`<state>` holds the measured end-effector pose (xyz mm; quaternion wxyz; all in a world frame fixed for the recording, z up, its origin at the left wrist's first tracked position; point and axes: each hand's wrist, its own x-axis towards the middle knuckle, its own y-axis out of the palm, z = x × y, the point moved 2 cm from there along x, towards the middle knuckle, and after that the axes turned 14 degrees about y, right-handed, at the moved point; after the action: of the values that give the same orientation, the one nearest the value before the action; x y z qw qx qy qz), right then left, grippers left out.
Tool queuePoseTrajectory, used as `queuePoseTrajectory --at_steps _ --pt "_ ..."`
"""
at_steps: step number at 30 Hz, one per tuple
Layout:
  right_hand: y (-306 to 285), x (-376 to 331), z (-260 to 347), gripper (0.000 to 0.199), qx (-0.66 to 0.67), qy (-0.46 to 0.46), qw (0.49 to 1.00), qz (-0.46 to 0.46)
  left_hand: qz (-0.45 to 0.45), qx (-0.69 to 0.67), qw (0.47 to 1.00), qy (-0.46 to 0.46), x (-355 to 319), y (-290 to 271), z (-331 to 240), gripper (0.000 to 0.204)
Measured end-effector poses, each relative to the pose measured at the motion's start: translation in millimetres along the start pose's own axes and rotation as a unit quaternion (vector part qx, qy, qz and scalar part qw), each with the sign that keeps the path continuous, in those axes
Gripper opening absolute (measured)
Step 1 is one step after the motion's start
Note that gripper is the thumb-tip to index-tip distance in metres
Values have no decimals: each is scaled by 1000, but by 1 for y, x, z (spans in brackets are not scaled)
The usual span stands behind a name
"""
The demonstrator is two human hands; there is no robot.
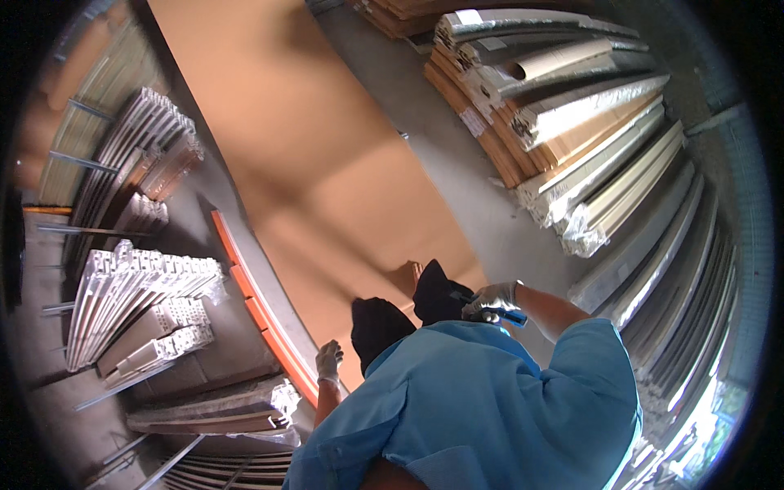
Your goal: The person uses a utility knife to cut a large sheet of brown cardboard placed on the floor. They repeatedly score the material and tear it into smaller pieces, handling the cardboard with gloved hands throughout the process.
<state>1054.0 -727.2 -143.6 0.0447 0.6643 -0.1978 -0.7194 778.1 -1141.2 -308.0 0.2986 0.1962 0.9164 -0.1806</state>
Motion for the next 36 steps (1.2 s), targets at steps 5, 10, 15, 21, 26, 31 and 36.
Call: queuePoseTrajectory --at_steps 5,10,15,21,26,31,36 --pt "-47 1 78 26 24 105 994 18 -58 -102 990 -77 66 -7 2 25" --pt "-145 61 180 23 64 92 980 -166 -106 -48 985 -129 226 -25 4 20" --pt "-297 178 311 18 48 -34 923 -380 -88 330 940 16 445 -15 -13 54" --pt "-451 317 454 22 16 -198 862 -467 -9 430 869 246 627 161 -62 41" --pt "-588 418 561 32 -63 -127 861 -489 274 446 665 532 636 383 -62 75" --pt "-671 486 622 38 -31 -161 874 -457 362 518 579 515 643 510 -40 92" --pt "-702 497 625 44 -7 -242 907 -344 281 576 567 517 653 545 -26 95"
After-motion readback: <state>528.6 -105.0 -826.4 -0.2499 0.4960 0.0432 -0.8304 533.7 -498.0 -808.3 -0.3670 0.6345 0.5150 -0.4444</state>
